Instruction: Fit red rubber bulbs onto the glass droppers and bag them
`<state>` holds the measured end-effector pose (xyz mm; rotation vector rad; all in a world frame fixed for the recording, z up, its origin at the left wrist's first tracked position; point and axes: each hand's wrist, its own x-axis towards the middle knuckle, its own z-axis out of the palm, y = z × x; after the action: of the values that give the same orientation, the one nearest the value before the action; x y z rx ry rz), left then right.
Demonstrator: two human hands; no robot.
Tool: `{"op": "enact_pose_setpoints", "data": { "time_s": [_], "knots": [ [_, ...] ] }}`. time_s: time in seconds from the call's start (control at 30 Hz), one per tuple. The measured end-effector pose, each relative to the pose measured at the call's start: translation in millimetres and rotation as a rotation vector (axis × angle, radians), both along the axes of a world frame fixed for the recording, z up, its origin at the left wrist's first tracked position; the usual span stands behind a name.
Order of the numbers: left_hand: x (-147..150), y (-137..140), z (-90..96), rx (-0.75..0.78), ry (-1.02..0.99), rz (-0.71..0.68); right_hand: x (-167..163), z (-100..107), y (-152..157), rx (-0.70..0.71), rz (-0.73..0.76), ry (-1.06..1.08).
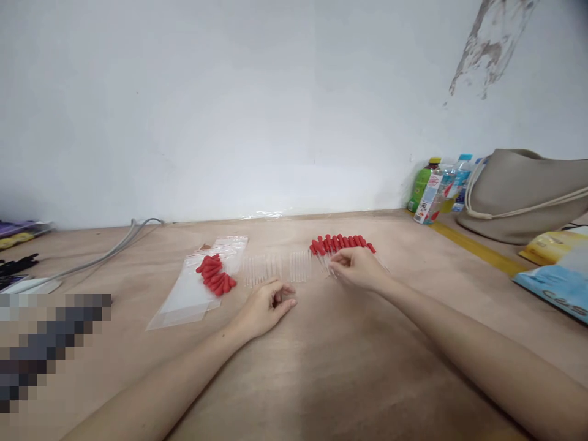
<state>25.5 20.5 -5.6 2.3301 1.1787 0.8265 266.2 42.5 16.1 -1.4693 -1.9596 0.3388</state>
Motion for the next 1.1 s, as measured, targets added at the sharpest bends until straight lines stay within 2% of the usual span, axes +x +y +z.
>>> {"op": "enact_pose_setpoints", "data": {
  "time_s": [0.13, 0.27, 0.4, 0.5, 0.63, 0.8, 1.1],
  "knots": [
    [2, -2, 3.7, 0.006, 0.055, -0.040, 2, 7, 27, -0.032, -0.316, 0.006],
    [1, -3, 4.0, 0.011, 0.063, -0.040, -6, 3, 41, -0.082, -0.435, -0.050],
    [0, -2, 2.0, 0.005, 0.051, -0.042, -11, -3, 43, -0.108, -0.435, -0.120],
    [0, -1, 1.1, 0.005, 0.048, -0.042, -14, -5, 40, -0.048, -0.428, -0.164],
    [1, 0, 0.4, 0.005, 0.064, -0.039, -32, -6, 36, 0.026, -0.327, -0.261],
    [0, 0, -0.5, 0.019, 0.071, -0.035, -60, -8, 40, -0.101, -0.319, -0.412],
    [1, -2, -1.5, 0.046, 0.070, -0.042, -77, 2, 54, -0.261, -0.343, -0.411]
  ]
}}
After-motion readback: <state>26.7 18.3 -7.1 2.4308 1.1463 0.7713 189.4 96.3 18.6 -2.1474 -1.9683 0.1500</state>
